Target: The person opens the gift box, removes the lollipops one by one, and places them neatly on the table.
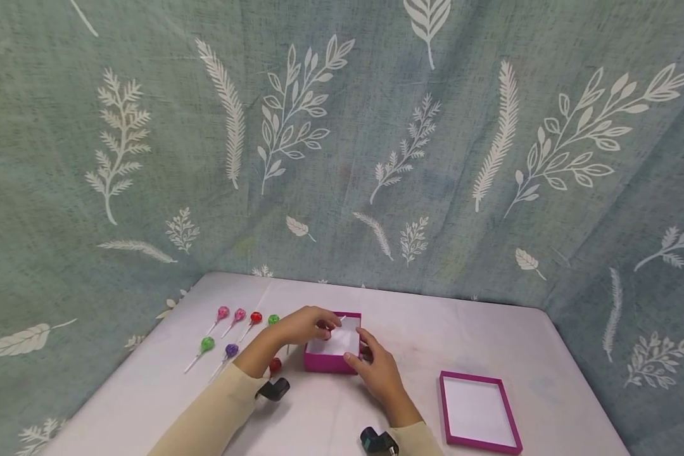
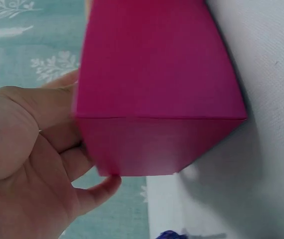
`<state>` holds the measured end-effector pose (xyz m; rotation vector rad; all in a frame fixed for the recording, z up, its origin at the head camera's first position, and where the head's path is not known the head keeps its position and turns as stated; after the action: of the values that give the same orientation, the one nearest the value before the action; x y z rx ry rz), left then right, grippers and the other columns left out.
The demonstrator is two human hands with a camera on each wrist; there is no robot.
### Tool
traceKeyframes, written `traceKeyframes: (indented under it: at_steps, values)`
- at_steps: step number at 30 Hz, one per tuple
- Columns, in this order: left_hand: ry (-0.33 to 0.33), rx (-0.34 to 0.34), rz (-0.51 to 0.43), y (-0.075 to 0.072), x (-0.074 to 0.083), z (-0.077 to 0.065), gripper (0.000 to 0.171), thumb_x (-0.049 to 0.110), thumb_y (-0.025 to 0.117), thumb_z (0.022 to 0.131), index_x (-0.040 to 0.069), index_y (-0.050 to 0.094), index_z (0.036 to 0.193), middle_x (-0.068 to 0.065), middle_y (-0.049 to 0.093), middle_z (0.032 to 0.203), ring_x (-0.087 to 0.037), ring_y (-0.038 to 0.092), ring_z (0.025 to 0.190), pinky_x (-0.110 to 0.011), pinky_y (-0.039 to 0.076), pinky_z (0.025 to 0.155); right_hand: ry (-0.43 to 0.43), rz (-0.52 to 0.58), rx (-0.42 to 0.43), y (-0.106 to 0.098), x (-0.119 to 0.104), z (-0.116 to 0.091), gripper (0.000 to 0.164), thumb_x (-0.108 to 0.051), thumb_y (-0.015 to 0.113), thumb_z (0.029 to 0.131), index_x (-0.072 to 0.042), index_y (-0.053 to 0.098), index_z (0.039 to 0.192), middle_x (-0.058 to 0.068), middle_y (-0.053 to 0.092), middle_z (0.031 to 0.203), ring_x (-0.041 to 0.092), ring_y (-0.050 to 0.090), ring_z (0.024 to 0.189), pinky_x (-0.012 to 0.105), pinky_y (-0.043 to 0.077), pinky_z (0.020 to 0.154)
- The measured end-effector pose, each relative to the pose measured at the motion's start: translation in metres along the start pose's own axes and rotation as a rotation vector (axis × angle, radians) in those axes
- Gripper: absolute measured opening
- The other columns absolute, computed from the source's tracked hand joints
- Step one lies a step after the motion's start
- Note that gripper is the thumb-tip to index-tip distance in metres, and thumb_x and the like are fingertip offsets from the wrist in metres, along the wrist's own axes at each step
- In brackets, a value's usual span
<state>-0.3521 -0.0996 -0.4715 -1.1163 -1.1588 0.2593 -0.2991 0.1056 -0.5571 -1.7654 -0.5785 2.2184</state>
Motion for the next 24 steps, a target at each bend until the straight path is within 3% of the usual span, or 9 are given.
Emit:
traceKeyframes:
  at_steps: [6,15,20,24]
  values:
    - [0.015,0.011,-0.086,-0.006,0.001,-0.007,0.024,0.009,0.062,0.096,0.009,0.066,0.119,-0.007,0.069,0.109,-0.008,0.064,0.089,-0.033,0.052,0.083,-0.003,0.010,0.002,-0.002,0.001,0.000,0.065,-0.045,0.071,0.086,-0.028,0.047,0.144,0.013,0.056,0.135,0.028,0.061,0.110,0.043,0.053,0.084]
    - [0.039,0.123,-0.056,-0.007,0.003,-0.012,0.021,0.010,0.058,0.098,0.012,0.065,0.118,-0.009,0.065,0.092,-0.012,0.057,0.072,-0.029,0.050,0.066,0.010,0.012,0.009,-0.003,0.002,0.001,0.066,-0.045,0.072,0.086,-0.028,0.047,0.144,0.013,0.055,0.136,0.029,0.060,0.112,0.045,0.052,0.086]
    - [0.065,0.189,0.026,-0.008,0.003,-0.014,0.021,0.011,0.057,0.099,0.007,0.067,0.117,0.002,0.064,0.097,-0.009,0.057,0.083,-0.028,0.051,0.075,0.013,0.007,0.008,-0.001,0.001,0.001,0.065,-0.043,0.072,0.086,-0.029,0.047,0.144,0.012,0.055,0.137,0.029,0.060,0.112,0.045,0.052,0.086]
    - [0.116,0.224,0.053,-0.012,0.003,-0.018,0.020,0.011,0.056,0.099,0.010,0.068,0.116,0.004,0.062,0.101,-0.010,0.057,0.091,-0.031,0.050,0.083,0.019,0.009,0.010,0.001,-0.001,0.000,0.065,-0.043,0.072,0.086,-0.029,0.047,0.144,0.012,0.054,0.137,0.029,0.060,0.112,0.045,0.052,0.087]
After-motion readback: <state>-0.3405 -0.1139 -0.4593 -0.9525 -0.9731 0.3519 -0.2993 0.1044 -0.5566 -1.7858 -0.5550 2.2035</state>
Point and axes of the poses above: each hand's wrist, its own z-axis towards the middle knuckle, its own y-axis out of the palm, x = y × z, the point moved 2 cm from there along z, towards the middle knuckle
